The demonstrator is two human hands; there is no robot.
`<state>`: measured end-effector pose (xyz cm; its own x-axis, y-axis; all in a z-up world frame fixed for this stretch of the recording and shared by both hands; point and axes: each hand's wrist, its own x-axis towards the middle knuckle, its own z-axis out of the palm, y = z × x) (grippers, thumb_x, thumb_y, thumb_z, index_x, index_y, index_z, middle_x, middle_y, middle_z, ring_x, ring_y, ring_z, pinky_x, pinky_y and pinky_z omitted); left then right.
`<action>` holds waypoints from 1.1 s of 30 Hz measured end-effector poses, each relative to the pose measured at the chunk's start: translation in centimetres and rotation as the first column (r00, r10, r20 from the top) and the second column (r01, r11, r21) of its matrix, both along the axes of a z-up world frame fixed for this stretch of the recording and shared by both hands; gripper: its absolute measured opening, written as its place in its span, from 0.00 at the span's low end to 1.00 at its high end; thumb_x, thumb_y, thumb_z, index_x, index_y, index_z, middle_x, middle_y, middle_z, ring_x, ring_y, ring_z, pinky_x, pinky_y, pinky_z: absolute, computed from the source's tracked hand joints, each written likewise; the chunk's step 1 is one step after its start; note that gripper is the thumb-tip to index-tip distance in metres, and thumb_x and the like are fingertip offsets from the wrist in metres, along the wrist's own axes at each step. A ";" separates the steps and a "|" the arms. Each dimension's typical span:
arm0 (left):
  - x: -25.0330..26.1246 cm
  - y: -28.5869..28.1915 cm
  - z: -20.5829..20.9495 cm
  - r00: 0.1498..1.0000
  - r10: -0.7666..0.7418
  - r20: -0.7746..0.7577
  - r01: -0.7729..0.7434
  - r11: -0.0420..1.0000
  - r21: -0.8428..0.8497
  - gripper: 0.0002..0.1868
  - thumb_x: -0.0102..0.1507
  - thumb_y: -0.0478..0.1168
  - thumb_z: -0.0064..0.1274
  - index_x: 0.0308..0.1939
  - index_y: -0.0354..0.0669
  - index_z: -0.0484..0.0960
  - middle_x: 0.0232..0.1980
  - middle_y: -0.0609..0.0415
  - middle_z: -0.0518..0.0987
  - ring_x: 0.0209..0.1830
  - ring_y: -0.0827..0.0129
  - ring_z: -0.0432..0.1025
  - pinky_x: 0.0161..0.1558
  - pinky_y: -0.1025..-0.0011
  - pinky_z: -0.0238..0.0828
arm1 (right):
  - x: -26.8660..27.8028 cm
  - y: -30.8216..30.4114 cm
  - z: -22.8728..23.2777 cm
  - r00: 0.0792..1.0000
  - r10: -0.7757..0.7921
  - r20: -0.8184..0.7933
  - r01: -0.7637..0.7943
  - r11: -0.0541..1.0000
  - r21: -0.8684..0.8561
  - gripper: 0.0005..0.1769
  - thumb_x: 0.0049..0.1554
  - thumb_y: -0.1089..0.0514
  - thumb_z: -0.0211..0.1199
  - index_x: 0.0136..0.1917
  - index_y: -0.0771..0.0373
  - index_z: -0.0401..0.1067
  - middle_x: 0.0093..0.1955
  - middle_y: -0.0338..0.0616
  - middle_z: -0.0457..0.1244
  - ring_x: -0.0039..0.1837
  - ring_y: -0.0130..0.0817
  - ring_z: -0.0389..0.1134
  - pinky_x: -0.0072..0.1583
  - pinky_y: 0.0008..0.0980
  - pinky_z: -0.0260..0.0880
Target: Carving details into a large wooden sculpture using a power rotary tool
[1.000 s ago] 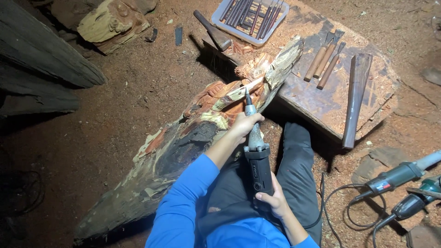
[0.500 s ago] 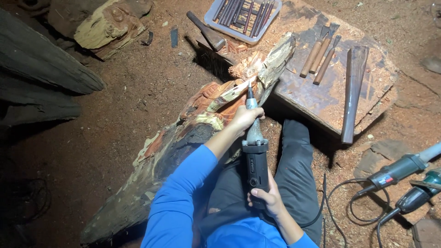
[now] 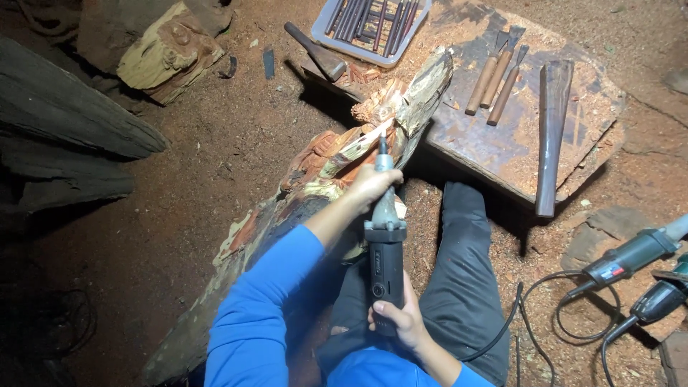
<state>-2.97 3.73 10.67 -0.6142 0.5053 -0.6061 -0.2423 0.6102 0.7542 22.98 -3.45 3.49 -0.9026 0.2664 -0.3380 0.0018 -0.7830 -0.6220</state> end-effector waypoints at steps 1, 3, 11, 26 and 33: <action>-0.2 -0.2 0.1 1.000 0.000 0.000 0.000 1.000 -0.003 0.23 0.57 0.36 0.54 0.55 0.29 0.73 0.40 0.46 0.73 0.32 0.65 0.69 0.34 0.70 0.75 | -0.1 0.0 0.5 1.000 0.000 0.000 0.000 1.000 -0.003 0.51 0.46 0.68 0.59 0.80 0.57 0.46 0.43 0.62 0.64 0.34 0.44 0.69 0.33 0.37 0.73; -0.8 -0.4 0.6 0.997 0.079 0.006 -0.080 0.997 0.008 0.12 0.53 0.37 0.54 0.37 0.32 0.79 0.34 0.46 0.78 0.29 0.64 0.71 0.32 0.68 0.73 | -0.6 0.3 1.8 0.998 0.026 0.050 -0.025 0.999 -0.020 0.53 0.47 0.68 0.58 0.82 0.53 0.43 0.41 0.62 0.65 0.34 0.44 0.68 0.34 0.38 0.72; -1.1 1.1 1.6 0.999 0.036 0.010 -0.036 0.999 -0.026 0.16 0.55 0.37 0.54 0.44 0.32 0.79 0.33 0.48 0.78 0.27 0.67 0.72 0.28 0.72 0.72 | -1.7 0.2 3.1 1.000 -0.011 0.012 0.012 0.999 -0.050 0.51 0.46 0.65 0.58 0.80 0.57 0.44 0.48 0.61 0.60 0.35 0.44 0.69 0.33 0.37 0.73; -0.8 1.3 0.8 0.992 -0.022 0.126 0.004 0.990 0.143 0.35 0.53 0.33 0.57 0.63 0.34 0.61 0.43 0.43 0.77 0.36 0.63 0.78 0.35 0.65 0.81 | -0.2 2.0 2.6 0.998 -0.038 0.043 0.034 0.995 0.090 0.51 0.45 0.69 0.60 0.79 0.60 0.46 0.41 0.59 0.64 0.32 0.42 0.68 0.31 0.36 0.72; 0.7 0.9 1.8 0.990 0.056 0.131 -0.086 0.966 0.243 0.38 0.50 0.36 0.61 0.64 0.30 0.66 0.36 0.48 0.80 0.32 0.66 0.75 0.35 0.66 0.77 | 0.8 3.3 2.8 0.998 -0.017 0.058 0.013 0.998 0.068 0.52 0.43 0.71 0.62 0.79 0.59 0.49 0.41 0.59 0.64 0.32 0.42 0.68 0.31 0.37 0.72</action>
<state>-2.22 4.62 12.47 -0.5830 0.6067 -0.5403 -0.3780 0.3861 0.8414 23.75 -0.14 6.30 -0.8775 0.3036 -0.3712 0.0289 -0.7392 -0.6729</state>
